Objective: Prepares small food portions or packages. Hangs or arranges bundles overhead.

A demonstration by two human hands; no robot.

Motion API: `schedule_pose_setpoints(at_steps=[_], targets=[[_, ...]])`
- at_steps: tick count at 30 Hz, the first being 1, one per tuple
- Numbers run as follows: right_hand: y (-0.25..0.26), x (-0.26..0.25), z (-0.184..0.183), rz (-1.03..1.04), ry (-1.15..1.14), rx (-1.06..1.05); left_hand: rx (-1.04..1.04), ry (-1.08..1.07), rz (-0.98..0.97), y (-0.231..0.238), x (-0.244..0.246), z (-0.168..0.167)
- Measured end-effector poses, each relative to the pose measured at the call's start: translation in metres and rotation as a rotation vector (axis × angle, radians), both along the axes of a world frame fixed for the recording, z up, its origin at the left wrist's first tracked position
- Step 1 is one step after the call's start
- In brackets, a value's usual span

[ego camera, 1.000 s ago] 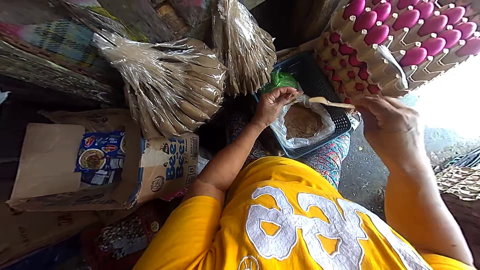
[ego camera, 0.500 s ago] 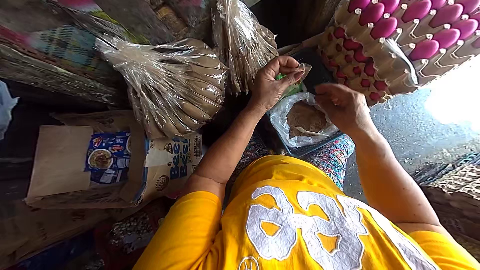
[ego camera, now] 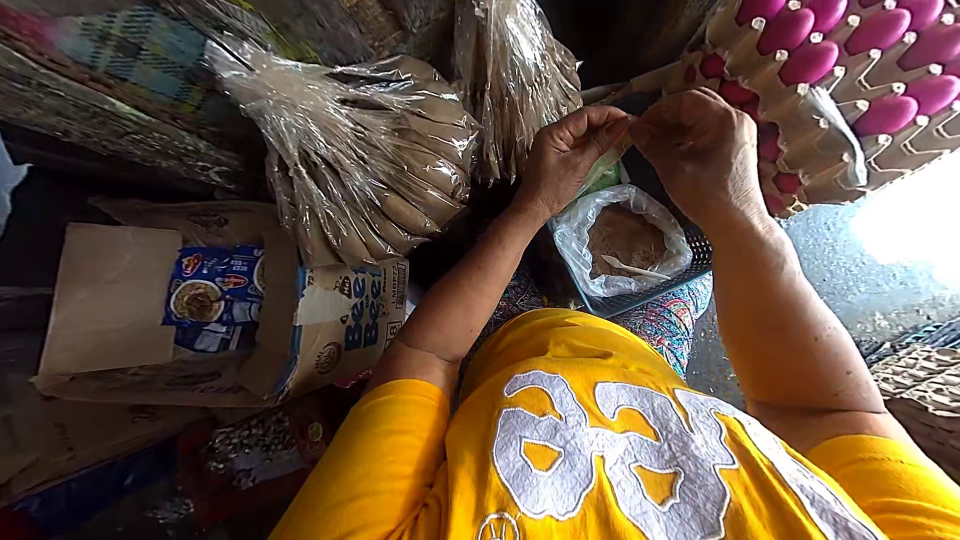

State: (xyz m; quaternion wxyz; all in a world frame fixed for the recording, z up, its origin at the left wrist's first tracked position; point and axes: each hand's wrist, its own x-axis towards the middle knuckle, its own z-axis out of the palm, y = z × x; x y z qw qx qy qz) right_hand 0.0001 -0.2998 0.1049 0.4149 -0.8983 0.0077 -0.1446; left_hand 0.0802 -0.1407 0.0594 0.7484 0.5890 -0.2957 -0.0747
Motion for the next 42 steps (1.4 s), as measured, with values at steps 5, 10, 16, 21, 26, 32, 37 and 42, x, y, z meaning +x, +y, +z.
schedule_pose_setpoints(at_steps=[5,10,16,21,26,32,37,42], targets=[[0.009,0.000,0.013,-0.021,-0.108,-0.117,0.069,-0.058,-0.115,0.006,-0.003,0.000],[0.000,0.002,0.017,-0.073,-0.127,-0.156,0.275,0.054,-0.397,0.005,-0.009,-0.014],[-0.034,-0.001,0.021,-0.234,-0.086,-0.232,0.284,0.338,-0.592,0.001,-0.021,-0.038],[-0.059,-0.008,0.018,-0.338,0.004,-0.261,0.259,0.513,-0.745,0.001,-0.031,-0.047],[-0.067,-0.021,0.020,-0.380,-0.010,-0.287,0.241,0.528,-0.778,0.006,-0.041,-0.053],[-0.071,-0.031,0.018,-0.422,0.014,-0.260,0.266,0.531,-0.785,0.010,-0.047,-0.061],[-0.066,-0.032,0.011,-0.360,-0.061,-0.205,0.358,0.409,-0.777,0.016,-0.051,-0.055],[-0.056,-0.034,0.009,-0.391,-0.132,-0.230,0.418,0.296,-0.756,0.012,-0.059,-0.052]])
